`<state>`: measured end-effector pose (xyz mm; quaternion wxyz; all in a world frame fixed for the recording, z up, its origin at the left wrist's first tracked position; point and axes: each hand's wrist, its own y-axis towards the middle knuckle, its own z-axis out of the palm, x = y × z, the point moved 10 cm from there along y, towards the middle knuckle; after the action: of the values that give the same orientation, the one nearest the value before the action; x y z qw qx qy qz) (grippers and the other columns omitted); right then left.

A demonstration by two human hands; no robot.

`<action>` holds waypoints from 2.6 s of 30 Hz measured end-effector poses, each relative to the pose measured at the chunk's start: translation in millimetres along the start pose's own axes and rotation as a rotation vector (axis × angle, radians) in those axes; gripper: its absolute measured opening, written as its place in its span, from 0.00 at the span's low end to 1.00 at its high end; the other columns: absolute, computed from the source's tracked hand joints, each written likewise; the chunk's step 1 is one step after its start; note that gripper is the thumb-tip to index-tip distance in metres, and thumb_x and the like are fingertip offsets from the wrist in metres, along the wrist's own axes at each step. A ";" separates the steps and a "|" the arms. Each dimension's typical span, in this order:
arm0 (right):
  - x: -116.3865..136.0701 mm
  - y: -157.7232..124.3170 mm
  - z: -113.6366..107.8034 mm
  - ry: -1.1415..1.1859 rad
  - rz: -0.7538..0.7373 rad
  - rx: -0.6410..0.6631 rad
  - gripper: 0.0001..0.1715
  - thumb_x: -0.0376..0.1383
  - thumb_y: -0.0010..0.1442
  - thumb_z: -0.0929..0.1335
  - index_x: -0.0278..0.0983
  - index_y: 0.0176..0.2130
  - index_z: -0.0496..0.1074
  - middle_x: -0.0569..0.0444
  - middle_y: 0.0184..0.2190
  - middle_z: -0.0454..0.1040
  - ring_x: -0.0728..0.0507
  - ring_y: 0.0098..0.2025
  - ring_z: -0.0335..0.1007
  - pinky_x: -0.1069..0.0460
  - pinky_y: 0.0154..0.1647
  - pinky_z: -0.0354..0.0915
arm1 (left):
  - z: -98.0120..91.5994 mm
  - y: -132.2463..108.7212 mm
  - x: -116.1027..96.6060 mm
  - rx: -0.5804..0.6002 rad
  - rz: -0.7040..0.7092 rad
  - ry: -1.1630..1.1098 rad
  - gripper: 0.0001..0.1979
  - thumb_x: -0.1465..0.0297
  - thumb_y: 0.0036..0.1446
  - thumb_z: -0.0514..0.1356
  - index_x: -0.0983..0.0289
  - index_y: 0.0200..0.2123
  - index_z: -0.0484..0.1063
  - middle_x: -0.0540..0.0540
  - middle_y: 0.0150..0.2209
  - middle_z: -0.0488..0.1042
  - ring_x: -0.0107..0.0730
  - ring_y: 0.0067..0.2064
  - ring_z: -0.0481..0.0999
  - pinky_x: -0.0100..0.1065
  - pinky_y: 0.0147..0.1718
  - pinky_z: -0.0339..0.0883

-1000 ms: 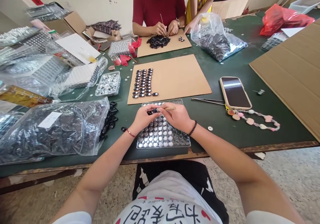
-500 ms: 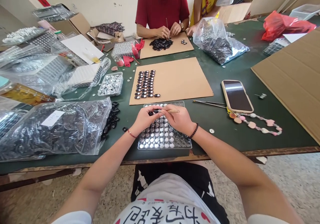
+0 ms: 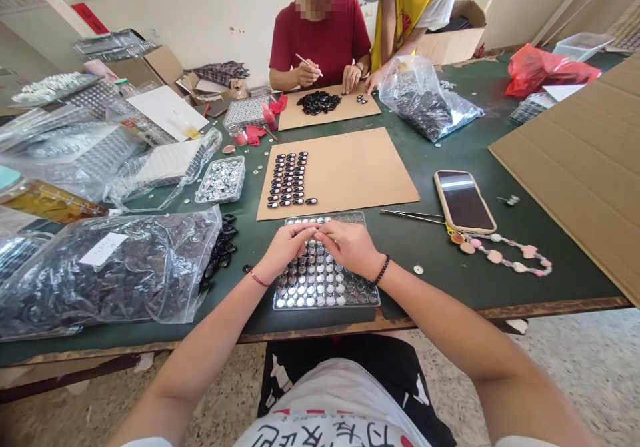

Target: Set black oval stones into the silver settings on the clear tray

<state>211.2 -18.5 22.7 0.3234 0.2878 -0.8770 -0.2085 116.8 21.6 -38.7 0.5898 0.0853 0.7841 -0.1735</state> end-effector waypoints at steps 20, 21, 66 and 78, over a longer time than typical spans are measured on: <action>-66.3 -7.8 31.3 0.992 0.742 -0.005 0.23 0.49 0.59 0.53 0.37 0.23 0.57 0.60 0.16 0.59 0.53 0.13 0.53 0.56 0.14 0.54 | -15.0 0.6 -8.3 -0.217 0.185 0.110 0.11 0.65 0.54 0.51 0.64 0.35 0.69 0.52 0.27 0.72 0.28 0.28 0.71 0.29 0.28 0.63; -69.2 -8.5 30.1 0.962 0.751 -0.018 0.23 0.49 0.59 0.54 0.37 0.21 0.55 0.61 0.15 0.58 0.53 0.14 0.53 0.56 0.15 0.54 | -13.1 0.9 -8.3 -0.196 0.184 0.103 0.11 0.65 0.54 0.51 0.64 0.35 0.69 0.53 0.27 0.72 0.27 0.27 0.71 0.28 0.27 0.63; -82.9 29.5 11.6 0.204 0.380 0.119 0.28 0.45 0.61 0.51 0.33 0.24 0.67 0.56 0.19 0.66 0.51 0.23 0.60 0.57 0.26 0.53 | -16.7 4.5 17.2 -0.033 -0.169 -0.954 0.08 0.72 0.50 0.58 0.64 0.36 0.67 0.49 0.27 0.64 0.13 0.17 0.57 0.16 0.09 0.44; -56.0 10.3 15.1 0.066 0.263 0.244 0.21 0.42 0.61 0.55 0.33 0.27 0.67 0.51 0.23 0.69 0.50 0.25 0.63 0.56 0.28 0.54 | -15.1 4.2 15.7 -0.063 -0.105 -0.580 0.13 0.62 0.47 0.60 0.64 0.28 0.61 0.44 0.18 0.58 0.14 0.15 0.51 0.19 0.11 0.41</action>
<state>232.0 27.7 -7.3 0.3390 0.2145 -0.9148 -0.0468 100.1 30.0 -50.7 0.7819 -0.0270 0.5910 -0.1964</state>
